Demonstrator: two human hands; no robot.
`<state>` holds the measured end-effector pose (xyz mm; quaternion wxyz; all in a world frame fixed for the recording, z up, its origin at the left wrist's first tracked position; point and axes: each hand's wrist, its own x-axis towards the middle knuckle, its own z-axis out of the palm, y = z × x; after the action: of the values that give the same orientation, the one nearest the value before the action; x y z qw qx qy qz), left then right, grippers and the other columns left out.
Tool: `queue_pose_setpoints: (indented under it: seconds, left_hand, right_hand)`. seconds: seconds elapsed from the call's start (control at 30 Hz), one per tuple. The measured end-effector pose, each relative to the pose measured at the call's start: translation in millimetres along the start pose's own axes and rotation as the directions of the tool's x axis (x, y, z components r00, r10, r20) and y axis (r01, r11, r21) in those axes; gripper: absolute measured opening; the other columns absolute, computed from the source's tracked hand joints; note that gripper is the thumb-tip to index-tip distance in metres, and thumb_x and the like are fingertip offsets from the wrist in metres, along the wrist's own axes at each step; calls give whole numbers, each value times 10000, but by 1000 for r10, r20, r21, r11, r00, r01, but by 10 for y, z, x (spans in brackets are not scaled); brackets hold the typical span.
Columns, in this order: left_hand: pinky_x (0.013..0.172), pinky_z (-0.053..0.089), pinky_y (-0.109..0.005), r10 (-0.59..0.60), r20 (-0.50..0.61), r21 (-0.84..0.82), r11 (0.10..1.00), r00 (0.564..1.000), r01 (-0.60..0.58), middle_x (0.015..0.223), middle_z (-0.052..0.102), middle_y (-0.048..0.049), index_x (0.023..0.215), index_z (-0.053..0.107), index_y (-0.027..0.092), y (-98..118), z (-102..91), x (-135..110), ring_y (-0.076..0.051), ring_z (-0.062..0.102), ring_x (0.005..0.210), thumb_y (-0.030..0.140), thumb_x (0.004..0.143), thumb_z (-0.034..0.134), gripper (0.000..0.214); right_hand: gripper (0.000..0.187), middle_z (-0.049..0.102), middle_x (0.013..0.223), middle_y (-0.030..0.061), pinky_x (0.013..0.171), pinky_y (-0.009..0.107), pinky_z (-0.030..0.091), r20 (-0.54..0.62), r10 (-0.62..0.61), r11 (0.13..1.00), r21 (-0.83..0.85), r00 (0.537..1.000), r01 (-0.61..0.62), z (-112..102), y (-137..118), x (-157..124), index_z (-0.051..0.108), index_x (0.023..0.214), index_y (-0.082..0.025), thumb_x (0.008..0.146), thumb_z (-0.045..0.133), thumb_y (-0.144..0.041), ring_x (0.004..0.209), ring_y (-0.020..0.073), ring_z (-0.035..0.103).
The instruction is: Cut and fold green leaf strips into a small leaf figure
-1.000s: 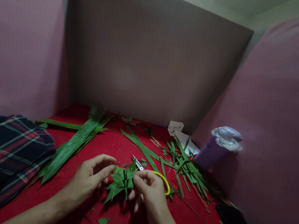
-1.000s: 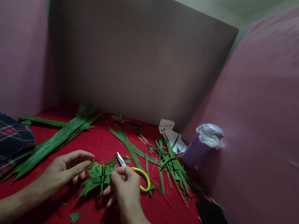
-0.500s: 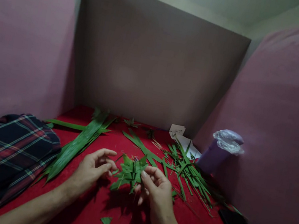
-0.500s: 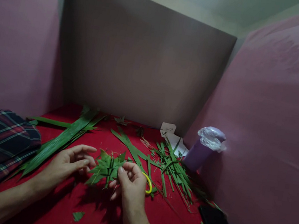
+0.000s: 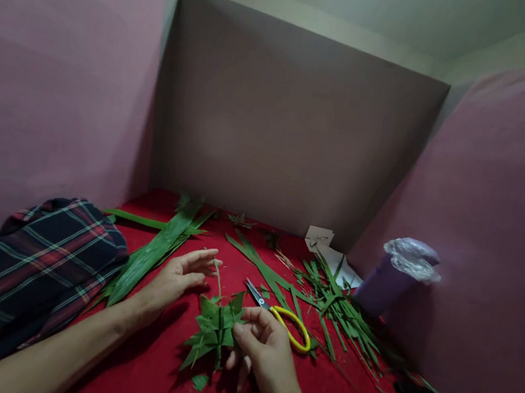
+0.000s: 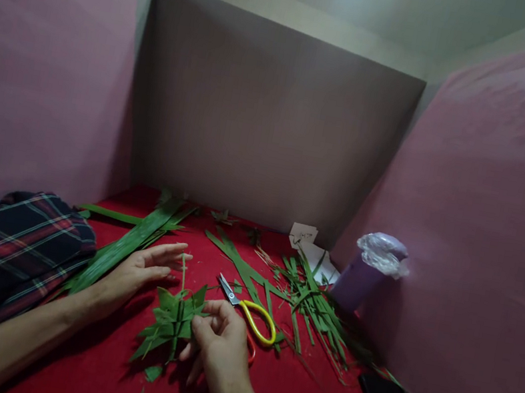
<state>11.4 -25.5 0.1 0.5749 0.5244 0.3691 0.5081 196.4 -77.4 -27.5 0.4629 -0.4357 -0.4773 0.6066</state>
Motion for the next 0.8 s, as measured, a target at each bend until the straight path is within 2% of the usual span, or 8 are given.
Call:
queue_pose_setpoints:
  seconds: [0.13,0.23,0.33,0.43,0.53,0.6,0.7,0.8]
  left_hand:
    - [809,451,-344,-30,29,86,996,999,28,1096,617,-140,1206,467,139,-40,-1,23,-209,596,923,254,677,619,563]
    - [743,462,-313,-26,37,149,989,999,20,987,648,-112,1184,470,126,-68,10,38,-180,617,819,273,695,613,530]
    - [564,441,-239,-9,11,233,972,1000,7,733,651,-31,1118,497,123,-84,24,34,-127,586,617,308,735,578,433]
    - [409,331,-186,-3,-14,317,948,1000,7,539,570,38,1010,531,136,-76,32,12,-80,467,428,360,764,541,333]
    - [360,281,-178,-24,10,371,929,1000,19,529,557,38,859,552,150,-29,44,-25,-64,411,374,430,773,508,297]
    - [352,289,-180,-48,51,391,920,998,24,572,574,26,822,556,155,16,58,-53,-65,417,381,460,763,509,314]
    - [377,324,-182,-92,131,419,908,987,29,664,582,18,908,558,168,65,86,-89,-84,484,468,448,729,562,332]
    - [398,340,-184,-144,185,423,904,972,53,631,539,41,995,520,172,60,106,-109,-97,505,506,397,708,602,373]
  right_hand:
    - [473,571,404,-57,229,160,339,10,1,1000,-8,1000,-1,22,26,-5,419,849,-171,602,660,-495,233,99,467]
    - [510,563,417,-62,232,169,363,0,-8,1000,1,1000,8,28,39,-3,410,879,-169,590,666,-501,285,136,533]
    - [531,559,410,-61,214,168,353,-11,-18,1000,-10,1000,18,30,32,-4,399,905,-164,598,648,-519,274,140,528]
    - [550,545,424,-63,186,162,317,-43,0,999,-52,999,-3,36,23,-12,391,944,-156,615,622,-532,293,167,555]
    - [445,529,490,-73,189,141,276,-131,-68,990,-134,989,50,35,32,-26,417,932,-164,673,592,-479,300,151,567]
    - [352,510,490,-86,214,135,283,-139,-124,976,-195,982,96,28,46,-35,434,939,-165,727,557,-419,280,124,547]
    - [285,482,468,-103,241,140,317,-119,-161,959,-252,980,127,15,62,-40,443,968,-169,765,524,-352,276,111,534]
    - [297,497,520,-90,240,139,327,-115,-164,964,-231,980,134,11,63,-25,431,992,-169,758,520,-329,305,111,551]
